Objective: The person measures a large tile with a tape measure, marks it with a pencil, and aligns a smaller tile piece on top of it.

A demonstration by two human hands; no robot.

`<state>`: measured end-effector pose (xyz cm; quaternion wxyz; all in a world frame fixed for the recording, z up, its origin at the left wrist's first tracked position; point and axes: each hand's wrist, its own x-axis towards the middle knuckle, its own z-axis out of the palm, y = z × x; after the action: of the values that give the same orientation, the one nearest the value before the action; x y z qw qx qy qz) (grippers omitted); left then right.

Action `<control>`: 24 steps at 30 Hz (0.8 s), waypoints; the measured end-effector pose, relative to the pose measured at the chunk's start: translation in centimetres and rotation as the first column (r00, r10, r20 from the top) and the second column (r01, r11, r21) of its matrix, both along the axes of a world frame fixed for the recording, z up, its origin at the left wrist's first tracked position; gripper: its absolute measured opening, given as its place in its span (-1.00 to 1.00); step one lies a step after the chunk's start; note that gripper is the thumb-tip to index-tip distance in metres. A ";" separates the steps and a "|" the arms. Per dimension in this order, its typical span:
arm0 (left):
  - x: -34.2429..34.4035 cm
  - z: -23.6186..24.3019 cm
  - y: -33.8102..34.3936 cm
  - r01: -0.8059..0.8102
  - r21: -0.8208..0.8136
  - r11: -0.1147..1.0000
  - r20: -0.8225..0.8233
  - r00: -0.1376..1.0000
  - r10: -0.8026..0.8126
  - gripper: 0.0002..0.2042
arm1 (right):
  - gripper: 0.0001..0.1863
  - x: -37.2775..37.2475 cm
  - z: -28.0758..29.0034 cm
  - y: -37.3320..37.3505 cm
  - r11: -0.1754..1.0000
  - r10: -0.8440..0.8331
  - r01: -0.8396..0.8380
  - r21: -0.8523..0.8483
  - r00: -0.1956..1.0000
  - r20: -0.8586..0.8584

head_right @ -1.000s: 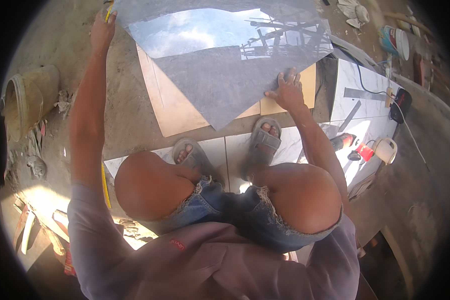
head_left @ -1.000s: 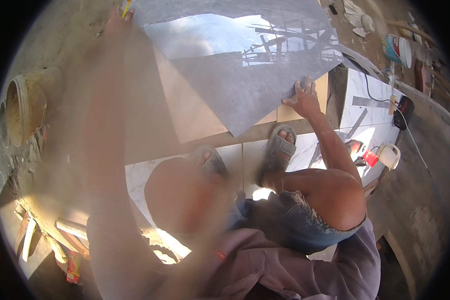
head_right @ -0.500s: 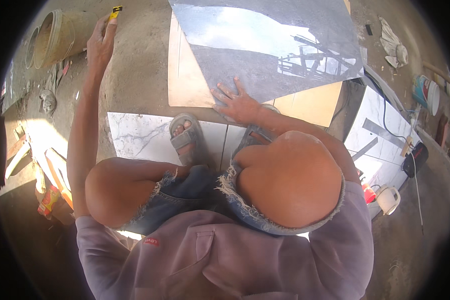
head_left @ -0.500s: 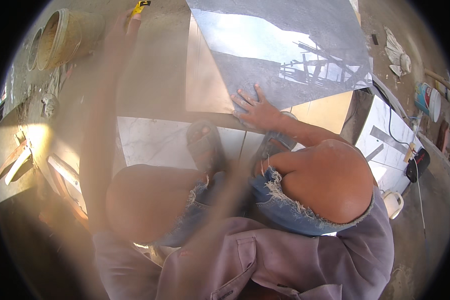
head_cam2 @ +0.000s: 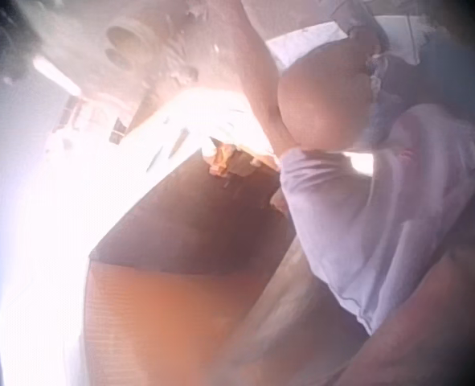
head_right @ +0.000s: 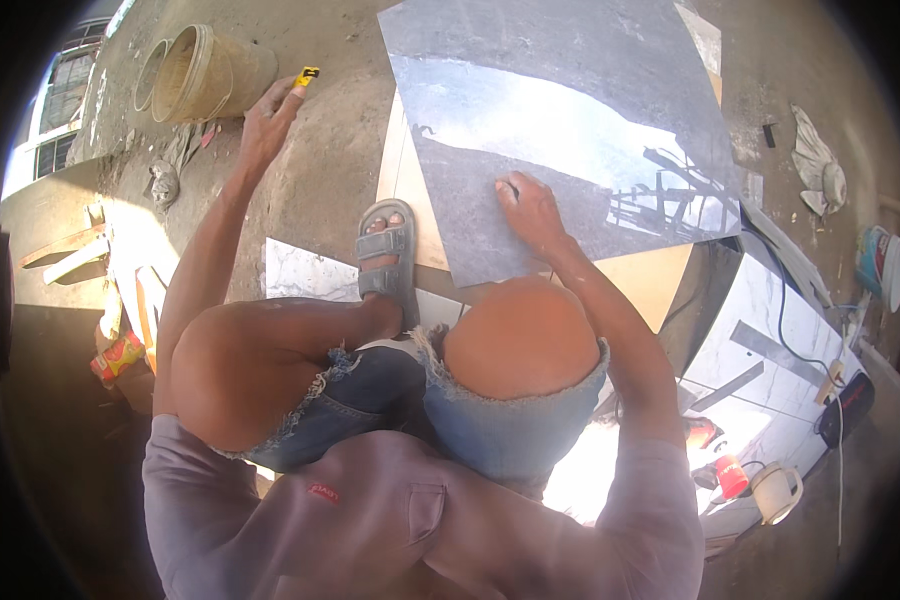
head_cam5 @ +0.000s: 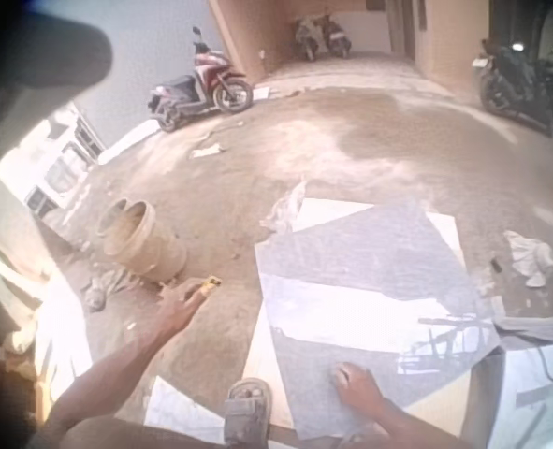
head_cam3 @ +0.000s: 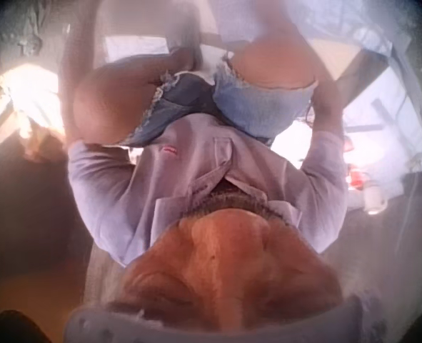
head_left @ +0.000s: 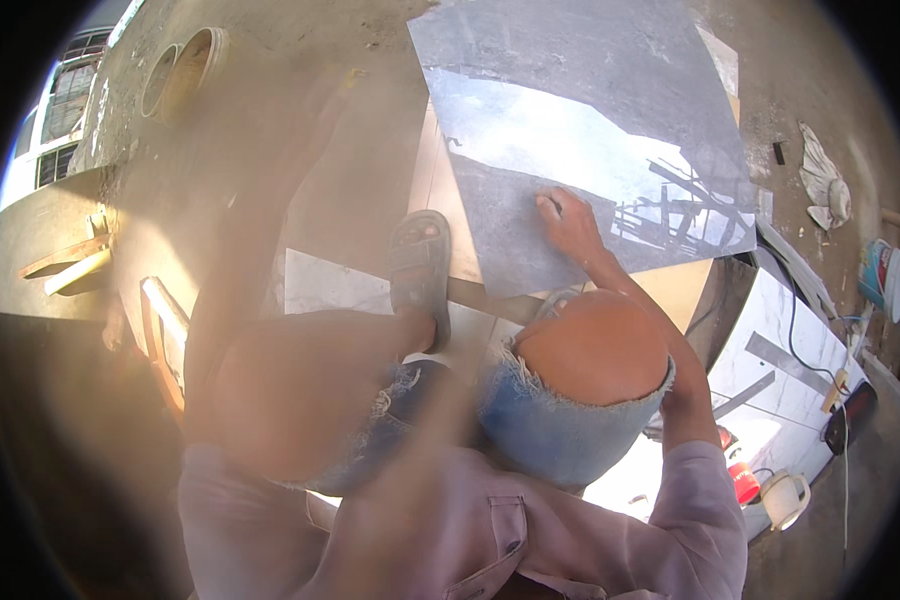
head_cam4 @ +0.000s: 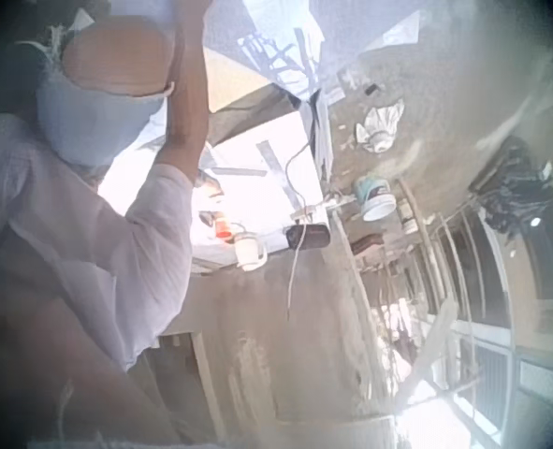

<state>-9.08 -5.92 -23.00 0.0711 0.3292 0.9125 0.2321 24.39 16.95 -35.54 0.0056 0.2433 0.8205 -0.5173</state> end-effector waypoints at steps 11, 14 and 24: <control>1.5 -5.6 11.4 -0.046 0.073 0.996 0.597 0.802 -0.007 -0.65 | -0.62 -11.7 14.4 9.1 0.941 0.181 -0.169 0.294 0.983 -0.014; 2.2 -6.2 11.6 -0.003 0.099 0.995 0.672 0.737 -0.065 -0.66 | -0.64 -15.6 14.0 6.0 0.893 0.281 -0.254 0.371 0.959 -0.022; -3.7 -9.8 9.7 0.256 0.175 0.951 0.837 0.469 -0.281 -0.78 | -0.80 -22.5 5.1 5.5 1.000 -0.028 0.028 0.001 0.995 0.091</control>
<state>-12.80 3.78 -32.80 0.5411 0.3119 0.6927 0.3606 1.86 22.44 -30.45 0.0357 0.2780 0.8159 -0.5057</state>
